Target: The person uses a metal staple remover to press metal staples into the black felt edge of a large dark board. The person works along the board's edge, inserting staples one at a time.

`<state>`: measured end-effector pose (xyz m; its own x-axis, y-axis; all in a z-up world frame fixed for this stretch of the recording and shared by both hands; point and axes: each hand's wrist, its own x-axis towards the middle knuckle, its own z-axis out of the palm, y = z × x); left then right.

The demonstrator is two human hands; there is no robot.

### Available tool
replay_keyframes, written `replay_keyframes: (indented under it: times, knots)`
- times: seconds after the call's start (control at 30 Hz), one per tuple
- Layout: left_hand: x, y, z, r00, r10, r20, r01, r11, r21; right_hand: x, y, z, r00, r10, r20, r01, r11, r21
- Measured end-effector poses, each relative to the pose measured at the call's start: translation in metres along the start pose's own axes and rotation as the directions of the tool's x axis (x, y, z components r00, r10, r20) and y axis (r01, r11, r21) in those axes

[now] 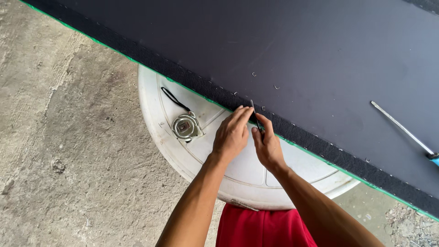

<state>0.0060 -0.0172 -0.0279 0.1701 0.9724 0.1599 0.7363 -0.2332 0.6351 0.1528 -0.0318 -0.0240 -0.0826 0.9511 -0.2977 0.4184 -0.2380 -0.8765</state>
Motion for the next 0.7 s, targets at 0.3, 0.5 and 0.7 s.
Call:
replay_keyframes:
  times: [0.3,0.5,0.7]
  knots:
    - [0.012,-0.02,-0.009,0.971,-0.09,-0.222,0.109,0.991,0.072,-0.018,-0.028,-0.049,0.967,0.226,0.119,-0.224,0.974,-0.029]
    - [0.004,-0.024,-0.009,0.99,-0.08,-0.117,0.109,0.957,0.27,0.003,-0.055,-0.049,0.981,0.123,0.152,-0.069,0.946,-0.316]
    - [0.02,-0.023,-0.014,0.989,-0.009,0.15,-0.074,0.837,0.541,0.029,-0.057,-0.039,0.983,0.089,0.16,-0.034,0.948,-0.318]
